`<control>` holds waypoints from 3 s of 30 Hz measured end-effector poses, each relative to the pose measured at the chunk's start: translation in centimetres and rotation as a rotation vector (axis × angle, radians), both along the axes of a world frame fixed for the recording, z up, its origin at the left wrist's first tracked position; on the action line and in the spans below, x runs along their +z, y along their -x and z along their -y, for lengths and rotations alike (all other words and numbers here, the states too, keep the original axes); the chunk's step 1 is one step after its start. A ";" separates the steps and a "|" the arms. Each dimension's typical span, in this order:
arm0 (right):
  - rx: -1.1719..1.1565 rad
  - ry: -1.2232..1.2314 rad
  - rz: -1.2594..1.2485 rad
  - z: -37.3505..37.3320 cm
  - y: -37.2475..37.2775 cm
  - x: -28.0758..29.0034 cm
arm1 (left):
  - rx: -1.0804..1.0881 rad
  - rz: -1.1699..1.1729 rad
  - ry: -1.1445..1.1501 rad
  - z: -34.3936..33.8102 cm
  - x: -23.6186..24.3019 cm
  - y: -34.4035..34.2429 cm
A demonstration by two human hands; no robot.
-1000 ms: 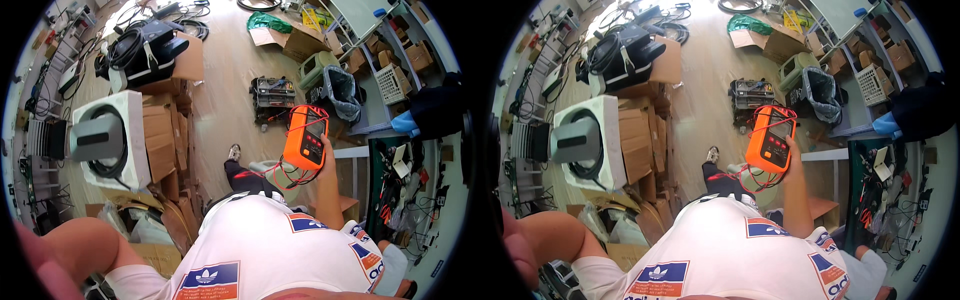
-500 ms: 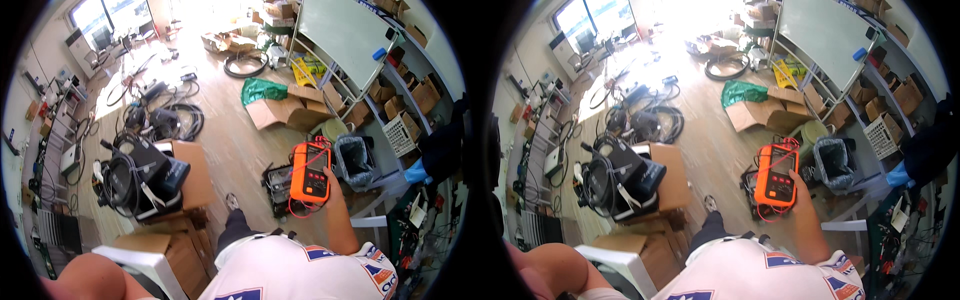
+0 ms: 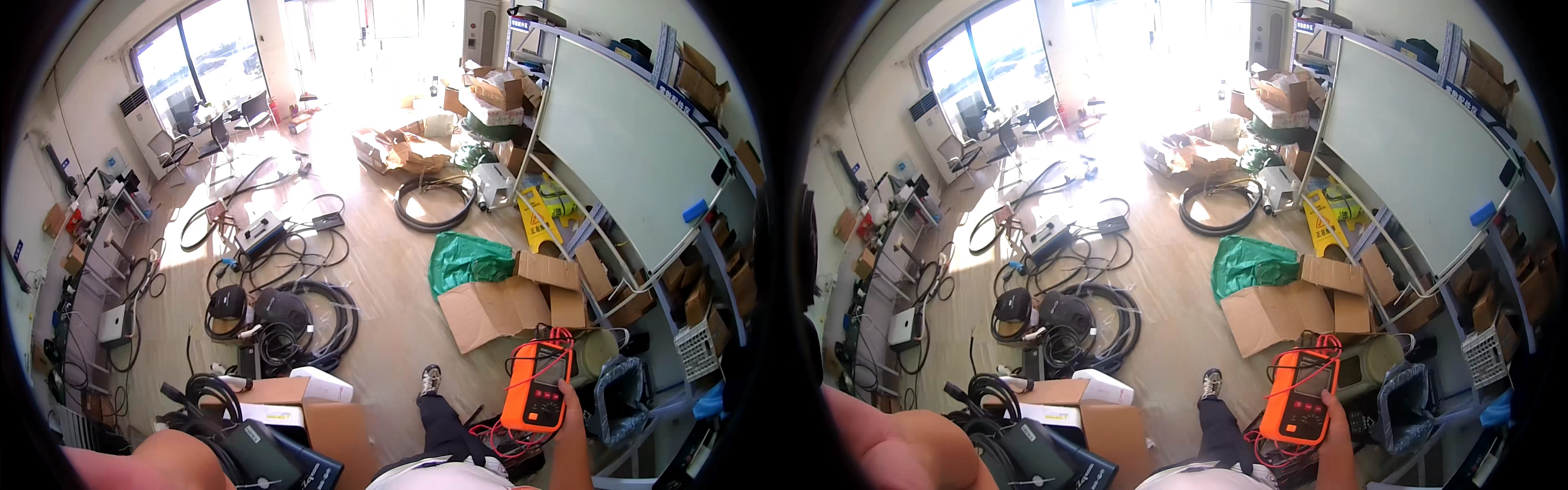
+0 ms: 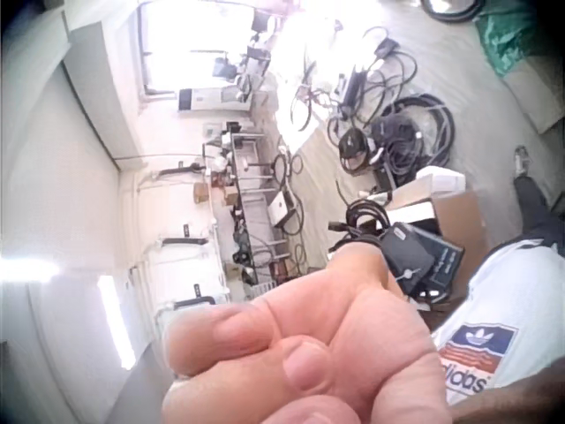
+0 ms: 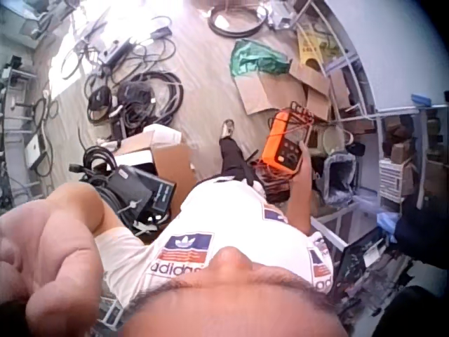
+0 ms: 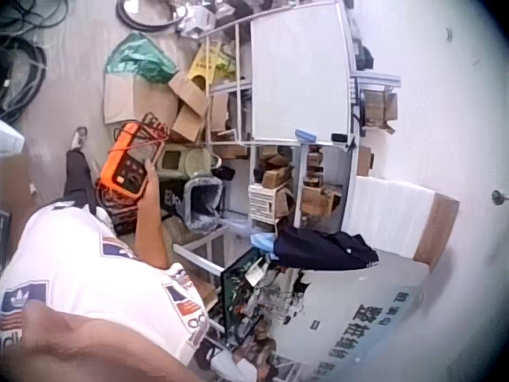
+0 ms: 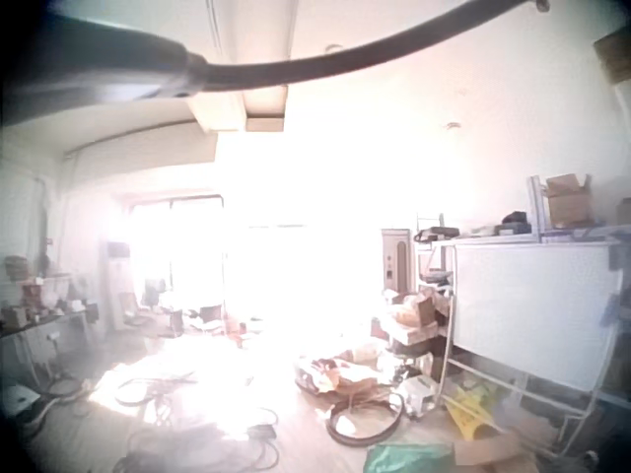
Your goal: The person holds an orange multimeter and uses a plier-like probe to touch terminals inside an EV charging connector, then touches red and black probes to various wires on the floor while checking the multimeter display.
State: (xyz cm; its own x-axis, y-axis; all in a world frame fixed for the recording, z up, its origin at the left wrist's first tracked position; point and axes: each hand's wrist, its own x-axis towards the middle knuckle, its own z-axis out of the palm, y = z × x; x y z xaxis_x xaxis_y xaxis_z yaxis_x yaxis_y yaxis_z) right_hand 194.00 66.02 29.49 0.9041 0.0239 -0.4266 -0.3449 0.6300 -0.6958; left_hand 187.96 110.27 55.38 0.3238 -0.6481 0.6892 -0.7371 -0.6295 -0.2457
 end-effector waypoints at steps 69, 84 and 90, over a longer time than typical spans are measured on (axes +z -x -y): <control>1.068 0.220 -0.108 -149.4 -187.2 -8.0 | 1.844 -0.912 2.074 -97.6 -54.4 -138.1; 1.007 0.172 -0.258 -183.2 -188.9 -10.9 | 1.573 -1.518 1.676 -121.8 -57.8 -135.0; 0.765 0.157 -0.245 -189.2 -190.3 -11.7 | 1.742 -1.218 2.078 -158.7 -51.5 -136.4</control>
State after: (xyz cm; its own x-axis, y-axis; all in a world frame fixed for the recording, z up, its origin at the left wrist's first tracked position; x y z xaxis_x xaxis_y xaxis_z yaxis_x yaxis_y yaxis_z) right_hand 384.29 255.20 17.77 0.5422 0.5201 -0.6600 -0.7939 0.0597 -0.6051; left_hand 324.36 268.95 3.89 -0.0857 0.6801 -0.7281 0.6146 0.6113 0.4986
